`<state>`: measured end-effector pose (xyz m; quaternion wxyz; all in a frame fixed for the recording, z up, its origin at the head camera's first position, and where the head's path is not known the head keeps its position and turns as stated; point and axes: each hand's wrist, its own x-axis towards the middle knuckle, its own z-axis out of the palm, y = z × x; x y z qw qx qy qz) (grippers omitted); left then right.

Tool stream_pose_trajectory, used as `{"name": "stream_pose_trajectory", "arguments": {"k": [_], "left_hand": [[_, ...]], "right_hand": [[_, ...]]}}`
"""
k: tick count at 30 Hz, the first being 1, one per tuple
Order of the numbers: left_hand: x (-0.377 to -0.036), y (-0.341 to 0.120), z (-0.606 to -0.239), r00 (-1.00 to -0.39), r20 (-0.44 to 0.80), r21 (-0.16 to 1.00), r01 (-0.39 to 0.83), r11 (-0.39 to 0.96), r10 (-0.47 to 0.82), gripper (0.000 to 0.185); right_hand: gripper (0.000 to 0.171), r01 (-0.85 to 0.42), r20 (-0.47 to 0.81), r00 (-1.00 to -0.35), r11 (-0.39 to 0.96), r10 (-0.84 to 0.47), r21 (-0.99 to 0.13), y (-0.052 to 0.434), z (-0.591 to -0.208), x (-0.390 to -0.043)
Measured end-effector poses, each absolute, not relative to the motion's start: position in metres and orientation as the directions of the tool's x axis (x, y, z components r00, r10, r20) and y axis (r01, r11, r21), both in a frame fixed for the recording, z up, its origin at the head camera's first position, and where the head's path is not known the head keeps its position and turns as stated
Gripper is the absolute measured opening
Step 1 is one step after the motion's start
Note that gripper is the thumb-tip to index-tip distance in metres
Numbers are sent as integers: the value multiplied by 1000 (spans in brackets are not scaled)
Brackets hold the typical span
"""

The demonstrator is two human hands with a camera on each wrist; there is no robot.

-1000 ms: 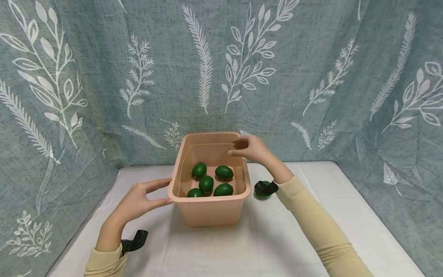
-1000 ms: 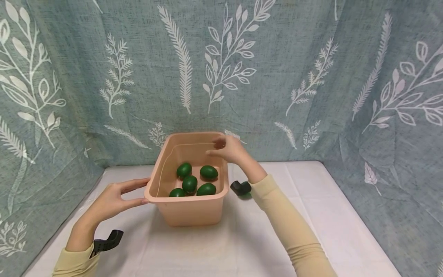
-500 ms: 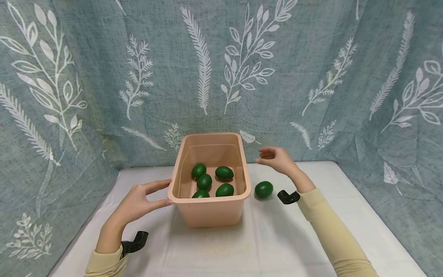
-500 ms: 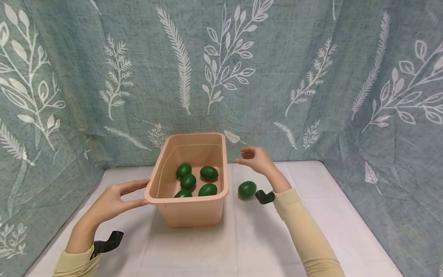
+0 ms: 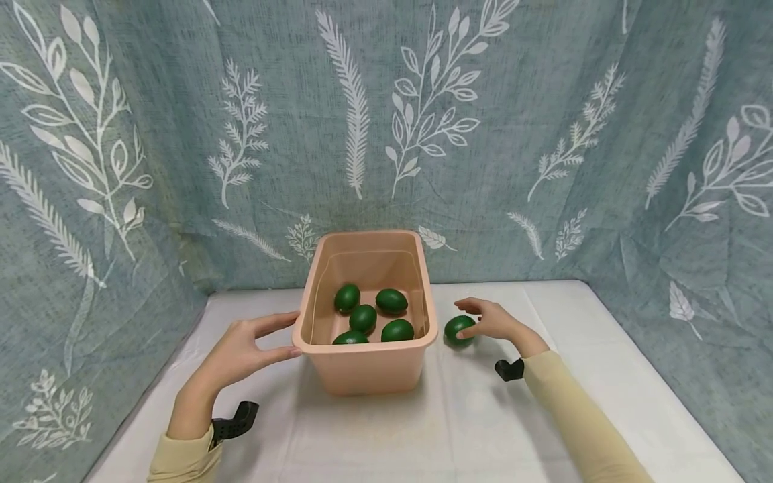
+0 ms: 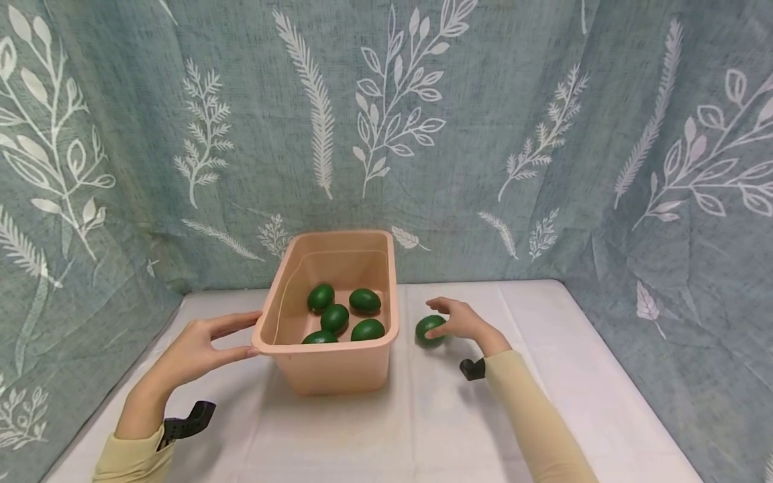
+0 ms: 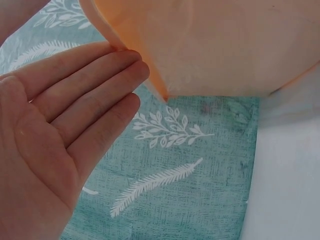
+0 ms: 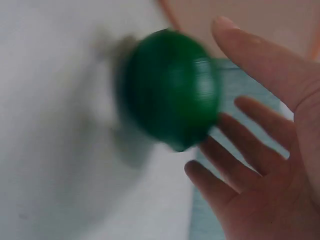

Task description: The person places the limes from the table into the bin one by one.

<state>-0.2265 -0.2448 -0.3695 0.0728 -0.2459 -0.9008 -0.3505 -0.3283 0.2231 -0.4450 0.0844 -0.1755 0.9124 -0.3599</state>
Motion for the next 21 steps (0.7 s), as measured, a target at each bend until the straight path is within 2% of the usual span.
{"name": "stream_pose_trajectory", "arguments": {"k": [8,21], "left_hand": [[-227,-245,-369,-869,297,604,492,628,396,59],[-227,-244,-369,-871,295,617,487,618,392,59]], "right_hand": [[64,-177,-31,-956,661,-291,-729,227,-473,-327],[60,-121,-31,-975,641,-221,-758,227,-474,-318]]}}
